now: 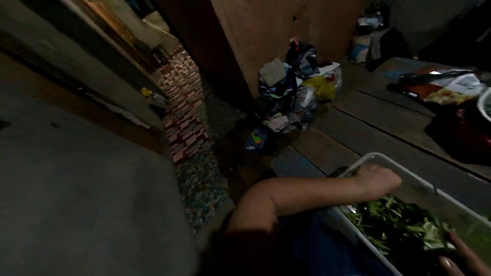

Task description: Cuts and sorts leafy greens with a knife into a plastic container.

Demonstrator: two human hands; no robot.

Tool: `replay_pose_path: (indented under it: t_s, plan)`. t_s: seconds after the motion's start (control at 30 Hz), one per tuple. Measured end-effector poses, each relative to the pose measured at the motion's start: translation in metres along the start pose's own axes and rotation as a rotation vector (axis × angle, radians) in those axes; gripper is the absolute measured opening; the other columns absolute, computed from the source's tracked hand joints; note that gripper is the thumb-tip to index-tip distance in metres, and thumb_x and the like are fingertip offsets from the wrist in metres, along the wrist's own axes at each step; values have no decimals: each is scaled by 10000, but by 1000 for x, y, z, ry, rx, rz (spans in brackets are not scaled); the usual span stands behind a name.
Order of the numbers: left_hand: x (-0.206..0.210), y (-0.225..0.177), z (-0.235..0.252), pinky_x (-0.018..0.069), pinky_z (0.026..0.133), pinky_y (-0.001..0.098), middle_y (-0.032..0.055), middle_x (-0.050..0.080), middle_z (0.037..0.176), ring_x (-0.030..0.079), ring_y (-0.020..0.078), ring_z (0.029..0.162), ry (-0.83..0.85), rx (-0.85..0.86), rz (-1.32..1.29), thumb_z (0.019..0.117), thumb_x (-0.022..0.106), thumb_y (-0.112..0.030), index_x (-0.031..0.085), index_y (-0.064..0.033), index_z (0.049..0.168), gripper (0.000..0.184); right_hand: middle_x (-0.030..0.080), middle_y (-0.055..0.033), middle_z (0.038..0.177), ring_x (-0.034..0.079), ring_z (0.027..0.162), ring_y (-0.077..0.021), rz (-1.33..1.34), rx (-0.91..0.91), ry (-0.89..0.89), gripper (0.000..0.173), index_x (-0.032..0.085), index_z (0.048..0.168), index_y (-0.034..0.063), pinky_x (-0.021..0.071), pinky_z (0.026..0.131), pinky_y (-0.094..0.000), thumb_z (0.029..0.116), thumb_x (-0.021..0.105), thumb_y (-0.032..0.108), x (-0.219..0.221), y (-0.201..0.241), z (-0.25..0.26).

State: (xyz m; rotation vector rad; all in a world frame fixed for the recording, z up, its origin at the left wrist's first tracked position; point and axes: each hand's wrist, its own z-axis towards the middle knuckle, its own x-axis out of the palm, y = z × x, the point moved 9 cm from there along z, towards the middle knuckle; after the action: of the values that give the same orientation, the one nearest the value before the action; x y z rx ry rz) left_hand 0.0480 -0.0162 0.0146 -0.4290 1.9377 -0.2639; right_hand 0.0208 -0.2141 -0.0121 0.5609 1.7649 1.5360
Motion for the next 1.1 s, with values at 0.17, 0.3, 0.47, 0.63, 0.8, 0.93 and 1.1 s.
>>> replay_pose_path:
  t_s: [0.17,0.3,0.47,0.63,0.8,0.93,1.1]
  plan:
    - [-21,11,-26,571,803,329,173,682,1068,664,186,883,-218,159,-792,983,610,15,662,62,1136,168,664,-31,1245,636,1006,37,14,-128,-106,499,465,1469,-42,552,879,-175,1057,503,237,6,32,2]
    - [19,18,-32,566,641,218,29,671,970,639,71,720,-122,-12,-1503,1002,530,34,617,-44,1119,165,671,-17,1251,644,1046,-13,118,-176,-19,477,504,1451,-15,548,918,-210,1064,502,264,24,38,13]
    - [47,14,-33,551,663,203,4,641,834,609,60,680,-62,-131,-1839,1034,495,8,616,-51,1059,137,649,-42,1312,624,1074,5,129,-185,90,541,434,1508,-13,523,925,-178,1054,524,268,44,37,14]
    - [57,15,-31,560,681,218,28,659,869,627,80,706,-54,-161,-1901,1032,488,16,629,-42,1054,154,666,-46,1272,631,1040,5,128,-200,85,535,435,1501,-26,529,901,-174,1051,526,250,43,34,13]
    - [60,11,-28,562,689,230,11,645,850,628,81,721,-55,-178,-1842,1020,504,16,636,-47,1057,150,657,-46,1299,631,1065,-3,132,-182,73,514,454,1487,-32,527,929,-182,1055,516,239,40,32,12]
    - [59,13,-28,576,718,254,33,660,868,646,101,745,-86,-152,-1818,1017,519,20,648,-30,1067,147,665,-49,1283,638,1072,-15,146,-175,63,500,472,1472,-36,534,938,-197,1056,519,239,39,29,12]
    - [55,11,-33,580,702,238,31,675,903,656,94,757,-103,-181,-1748,1003,538,40,637,-47,1016,132,662,-43,1255,630,1040,10,118,-151,54,565,399,1525,-16,528,915,-173,1046,533,253,40,30,13]
